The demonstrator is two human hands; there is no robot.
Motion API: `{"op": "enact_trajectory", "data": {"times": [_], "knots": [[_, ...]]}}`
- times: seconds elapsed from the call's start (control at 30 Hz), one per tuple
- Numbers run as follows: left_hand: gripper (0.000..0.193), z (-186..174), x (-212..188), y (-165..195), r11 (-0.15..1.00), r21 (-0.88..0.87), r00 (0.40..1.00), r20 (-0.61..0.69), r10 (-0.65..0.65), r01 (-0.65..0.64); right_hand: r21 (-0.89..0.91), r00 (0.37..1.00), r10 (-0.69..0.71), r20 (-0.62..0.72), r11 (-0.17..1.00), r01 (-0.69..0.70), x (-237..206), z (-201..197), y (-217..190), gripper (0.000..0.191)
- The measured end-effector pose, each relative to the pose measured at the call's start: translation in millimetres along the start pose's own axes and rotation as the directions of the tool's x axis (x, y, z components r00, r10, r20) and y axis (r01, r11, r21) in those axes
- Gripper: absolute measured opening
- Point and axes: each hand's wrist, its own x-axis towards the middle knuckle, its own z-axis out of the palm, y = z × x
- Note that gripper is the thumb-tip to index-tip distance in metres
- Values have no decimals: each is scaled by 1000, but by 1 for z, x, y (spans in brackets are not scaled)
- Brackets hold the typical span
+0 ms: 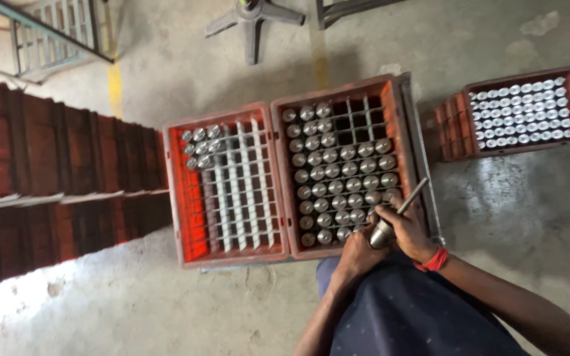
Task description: The person transfers small cylindrical metal parts from one red crate to another using both hands. They repeatedly pick up parts from the right crate and place them into the left crate, occasionally swapping crates to continue the process.
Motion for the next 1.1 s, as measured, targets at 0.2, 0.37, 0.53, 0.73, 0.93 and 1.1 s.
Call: {"op": "enact_trajectory", "data": {"times": [0.2, 0.37, 0.53, 0.73, 0.93, 1.1], "knots": [[71, -28, 65, -7, 927, 341, 971, -224, -84, 159, 286, 922, 19, -387, 953, 100, 41, -91, -3, 13], [55, -69, 154, -12, 914, 405, 877, -445, 182, 16, 375, 930, 1, -366, 915, 146, 39, -113, 1, 14], [35, -86, 187, -17, 634, 697, 621, -344, 704, -334, 313, 930, 9, -368, 943, 114, 23, -90, 15, 13], [16, -127, 161, -42, 851, 464, 629, -591, 505, -248, 294, 921, 67, -384, 954, 53, 6, -88, 33, 16], [42, -277, 115, -107, 862, 392, 567, -809, 157, 322, 274, 902, 95, -421, 961, 26, -17, -100, 48, 20], [71, -339, 107, -130, 757, 407, 617, -787, 6, 511, 272, 908, 42, -416, 959, 80, -26, -92, 53, 15]]}}
